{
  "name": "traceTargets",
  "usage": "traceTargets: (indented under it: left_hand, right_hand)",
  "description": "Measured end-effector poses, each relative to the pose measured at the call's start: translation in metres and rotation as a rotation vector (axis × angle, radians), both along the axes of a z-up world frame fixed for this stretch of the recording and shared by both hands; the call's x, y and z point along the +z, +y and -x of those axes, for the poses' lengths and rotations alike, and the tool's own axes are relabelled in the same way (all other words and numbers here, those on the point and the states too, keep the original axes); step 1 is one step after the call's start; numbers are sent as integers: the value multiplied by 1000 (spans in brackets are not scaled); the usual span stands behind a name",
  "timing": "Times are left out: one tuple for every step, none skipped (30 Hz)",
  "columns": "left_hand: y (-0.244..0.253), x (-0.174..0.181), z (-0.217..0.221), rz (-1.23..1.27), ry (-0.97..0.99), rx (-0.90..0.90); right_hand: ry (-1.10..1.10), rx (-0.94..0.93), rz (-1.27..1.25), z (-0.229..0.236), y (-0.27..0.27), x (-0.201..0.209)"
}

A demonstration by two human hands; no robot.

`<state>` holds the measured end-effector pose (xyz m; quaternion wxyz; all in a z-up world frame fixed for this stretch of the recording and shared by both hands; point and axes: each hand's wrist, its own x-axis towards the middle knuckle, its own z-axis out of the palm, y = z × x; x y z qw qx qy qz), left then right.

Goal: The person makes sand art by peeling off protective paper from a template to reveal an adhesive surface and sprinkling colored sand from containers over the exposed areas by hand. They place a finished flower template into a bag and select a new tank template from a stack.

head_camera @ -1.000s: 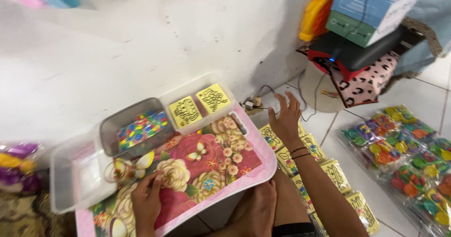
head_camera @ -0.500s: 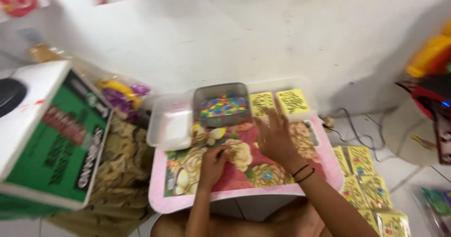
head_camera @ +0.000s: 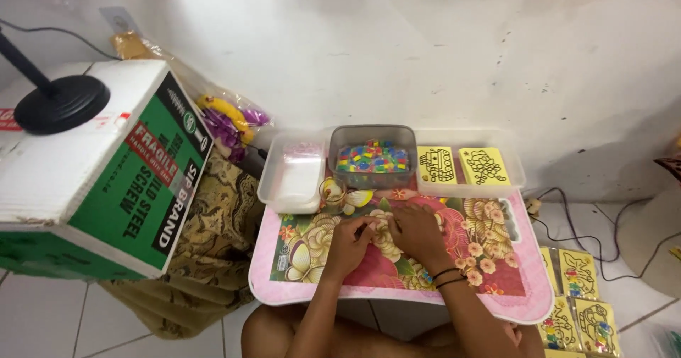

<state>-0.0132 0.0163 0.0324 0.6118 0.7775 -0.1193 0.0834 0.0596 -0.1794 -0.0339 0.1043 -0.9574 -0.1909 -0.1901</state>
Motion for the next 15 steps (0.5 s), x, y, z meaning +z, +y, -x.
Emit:
traceTargets:
  left_hand:
    - [-3, -4, -1, 1, 3, 10]
    - [-5, -7, -2, 68, 17, 31]
    - [-6, -10, -3, 134, 31, 52]
    - [-5, -1, 0, 135, 31, 66]
    - [-4, 9, 3, 170, 23, 37]
    - [0, 19, 5, 202, 8, 11]
    - [4, 25, 0, 200, 2, 27]
    - [9, 30, -2, 174, -54, 28]
    - [14, 36, -4, 148, -110, 30]
    - [22, 43, -10, 147, -115, 48]
    - [31, 51, -15, 119, -174, 49]
    - [39, 59, -21, 88, -234, 51]
    - [49, 67, -29, 86, -241, 70]
    - [60, 75, -36, 18, -284, 105]
    - [72, 83, -42, -51, -325, 140]
  right_hand:
    - [3, 10, 1, -1, -1, -2]
    - [40, -8, -25, -2, -2, -3]
    - [77, -26, -51, -3, -2, -5]
    - [78, -13, -49, -1, -3, 4]
    - [208, -45, -105, 1, -4, 13]
    - [334, -74, -162, 1, -3, 22]
    - [331, -57, -161, 0, -5, 23]
    - [363, -93, -173, 1, -7, 24]
    - [396, -128, -183, 1, -9, 24]
    - [393, -110, -179, 3, -8, 28]
    - [401, -117, -202, 6, -8, 32]
    - [408, -123, -226, 7, -8, 37]
    - [405, -104, -223, 9, -9, 40]
    - [418, -135, -259, 11, -9, 41]
    - [431, -167, -295, 13, -10, 43]
